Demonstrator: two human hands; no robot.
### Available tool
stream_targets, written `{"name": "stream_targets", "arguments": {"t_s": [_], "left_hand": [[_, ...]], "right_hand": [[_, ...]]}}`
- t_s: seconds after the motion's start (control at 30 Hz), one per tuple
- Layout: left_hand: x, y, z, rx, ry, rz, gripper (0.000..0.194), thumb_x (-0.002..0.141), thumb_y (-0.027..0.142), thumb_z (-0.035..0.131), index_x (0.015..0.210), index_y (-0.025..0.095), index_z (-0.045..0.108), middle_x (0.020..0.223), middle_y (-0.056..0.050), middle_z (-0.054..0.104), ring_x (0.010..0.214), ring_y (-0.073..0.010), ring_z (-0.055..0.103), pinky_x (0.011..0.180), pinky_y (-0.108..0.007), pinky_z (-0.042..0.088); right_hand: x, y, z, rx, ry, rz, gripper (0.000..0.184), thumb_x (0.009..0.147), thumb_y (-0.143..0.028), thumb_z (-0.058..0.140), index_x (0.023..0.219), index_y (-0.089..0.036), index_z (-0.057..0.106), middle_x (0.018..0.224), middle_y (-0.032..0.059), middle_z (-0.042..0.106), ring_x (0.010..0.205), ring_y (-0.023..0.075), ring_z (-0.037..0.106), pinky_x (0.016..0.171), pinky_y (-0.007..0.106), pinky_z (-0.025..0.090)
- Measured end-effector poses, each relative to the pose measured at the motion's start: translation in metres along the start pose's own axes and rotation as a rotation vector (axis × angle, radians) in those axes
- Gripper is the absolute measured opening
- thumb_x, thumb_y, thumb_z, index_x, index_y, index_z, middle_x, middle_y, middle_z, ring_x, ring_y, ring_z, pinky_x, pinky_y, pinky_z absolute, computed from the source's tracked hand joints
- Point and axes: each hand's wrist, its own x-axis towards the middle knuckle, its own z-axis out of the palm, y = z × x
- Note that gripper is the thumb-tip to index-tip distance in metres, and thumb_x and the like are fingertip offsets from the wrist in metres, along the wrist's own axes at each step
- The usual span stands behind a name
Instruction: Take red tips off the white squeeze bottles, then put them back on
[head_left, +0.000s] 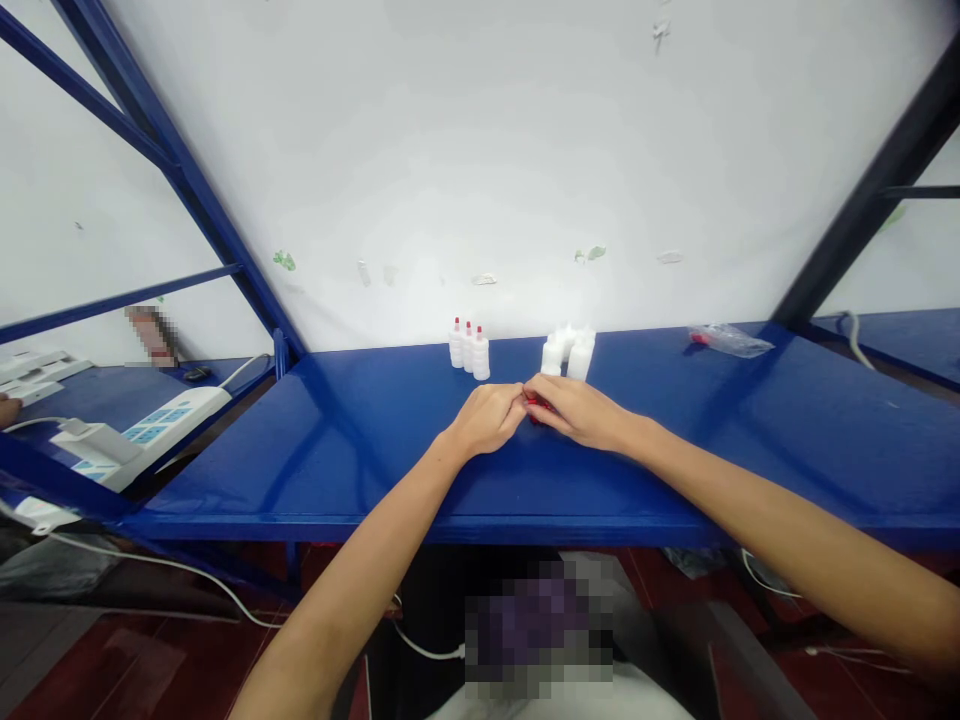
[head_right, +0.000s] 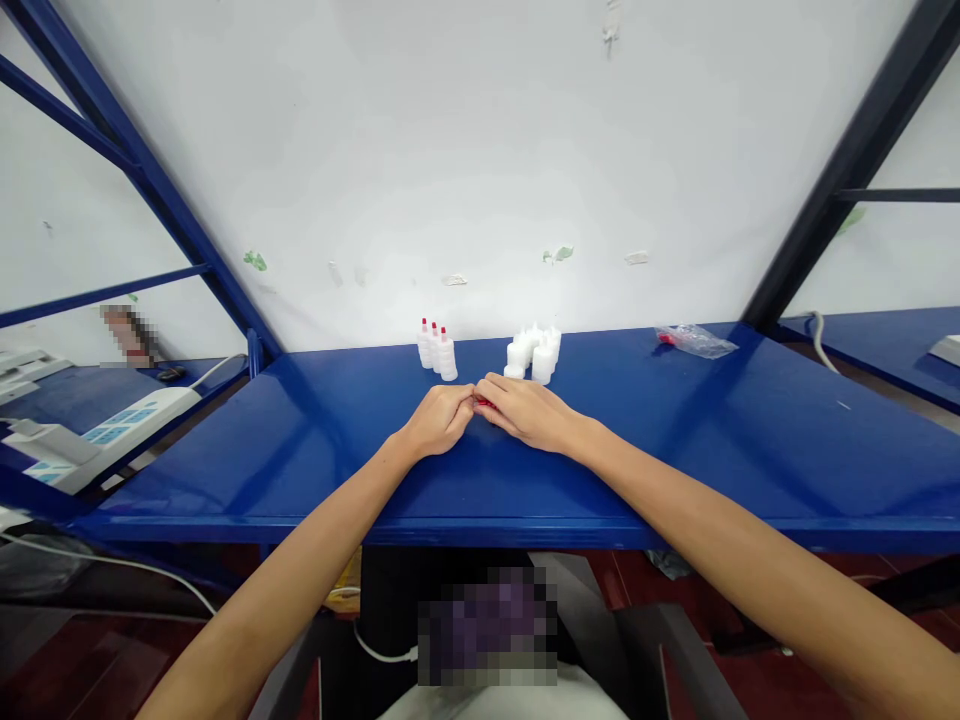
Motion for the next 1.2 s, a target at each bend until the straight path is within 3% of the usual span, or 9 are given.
{"name": "stream_targets", "arguments": {"t_s": [0.13, 0.23, 0.4, 0.5, 0.63, 0.7, 0.8, 1.2], "left_hand": [[0.0, 0.0, 0.003, 0.016, 0.052, 0.05, 0.027, 0.094, 0.02, 0.033, 0.07, 0.02, 0.046, 0.067, -0.003, 0.06, 0.06, -0.0162, 0.055, 0.062, -0.027, 0.039], [-0.001, -0.001, 0.001, 0.037, 0.081, 0.089, 0.026, 0.093, 0.021, 0.032, 0.071, 0.02, 0.047, 0.067, -0.003, 0.06, 0.06, -0.016, 0.054, 0.061, -0.028, 0.039], [-0.006, -0.013, -0.007, 0.044, 0.2, -0.002, 0.024, 0.093, 0.021, 0.032, 0.085, 0.018, 0.055, 0.076, -0.003, 0.064, 0.066, -0.0159, 0.057, 0.065, -0.027, 0.042], [-0.008, -0.022, -0.01, 0.034, 0.253, -0.076, 0.025, 0.094, 0.021, 0.031, 0.087, 0.018, 0.055, 0.079, -0.003, 0.064, 0.069, -0.016, 0.057, 0.067, -0.028, 0.041], [-0.008, -0.024, -0.009, 0.019, 0.205, -0.114, 0.023, 0.095, 0.021, 0.033, 0.087, 0.019, 0.055, 0.079, -0.003, 0.063, 0.07, -0.0165, 0.056, 0.067, -0.028, 0.04], [-0.007, -0.022, -0.008, 0.016, 0.178, -0.125, 0.023, 0.095, 0.021, 0.033, 0.087, 0.019, 0.055, 0.078, -0.002, 0.062, 0.07, -0.0167, 0.056, 0.067, -0.029, 0.039], [-0.006, -0.021, -0.008, 0.02, 0.147, -0.146, 0.024, 0.096, 0.022, 0.033, 0.086, 0.019, 0.055, 0.079, -0.002, 0.063, 0.07, -0.0171, 0.056, 0.068, -0.029, 0.039], [-0.004, -0.02, -0.008, 0.025, 0.068, -0.198, 0.025, 0.098, 0.025, 0.034, 0.087, 0.02, 0.056, 0.082, -0.003, 0.064, 0.073, -0.018, 0.058, 0.069, -0.03, 0.04]], "right_hand": [[0.002, 0.0, 0.006, -0.118, 0.015, -0.049, 0.03, 0.104, -0.036, 0.029, 0.089, -0.019, 0.049, 0.083, 0.0064, 0.056, 0.067, 0.0169, 0.048, 0.06, 0.03, 0.034], [0.002, -0.002, 0.005, -0.043, 0.013, -0.04, 0.034, 0.104, -0.037, 0.027, 0.081, -0.02, 0.045, 0.077, 0.0039, 0.055, 0.064, 0.0159, 0.046, 0.06, 0.029, 0.033], [-0.004, 0.008, -0.009, 0.148, 0.09, 0.201, 0.041, 0.104, -0.044, 0.024, 0.071, -0.022, 0.035, 0.063, -0.0003, 0.047, 0.057, 0.0145, 0.044, 0.06, 0.029, 0.034], [-0.01, 0.022, -0.014, 0.05, -0.023, 0.305, 0.036, 0.102, -0.044, 0.026, 0.08, -0.022, 0.042, 0.07, 0.0019, 0.054, 0.062, 0.0169, 0.049, 0.062, 0.031, 0.035], [-0.017, 0.038, -0.013, -0.082, -0.24, 0.394, 0.028, 0.1, -0.043, 0.03, 0.097, -0.022, 0.047, 0.085, 0.007, 0.063, 0.072, 0.0217, 0.057, 0.064, 0.032, 0.037], [-0.019, 0.042, -0.011, -0.085, -0.288, 0.392, 0.025, 0.098, -0.042, 0.033, 0.099, -0.022, 0.048, 0.091, 0.0082, 0.064, 0.076, 0.0225, 0.058, 0.066, 0.033, 0.039], [-0.018, 0.046, -0.008, -0.044, -0.285, 0.364, 0.023, 0.097, -0.04, 0.038, 0.1, -0.022, 0.051, 0.099, 0.009, 0.063, 0.082, 0.0222, 0.058, 0.07, 0.033, 0.041], [-0.014, 0.049, -0.002, 0.065, -0.227, 0.381, 0.02, 0.092, -0.03, 0.048, 0.099, -0.019, 0.063, 0.096, 0.008, 0.069, 0.084, 0.0212, 0.061, 0.076, 0.033, 0.044]]}}
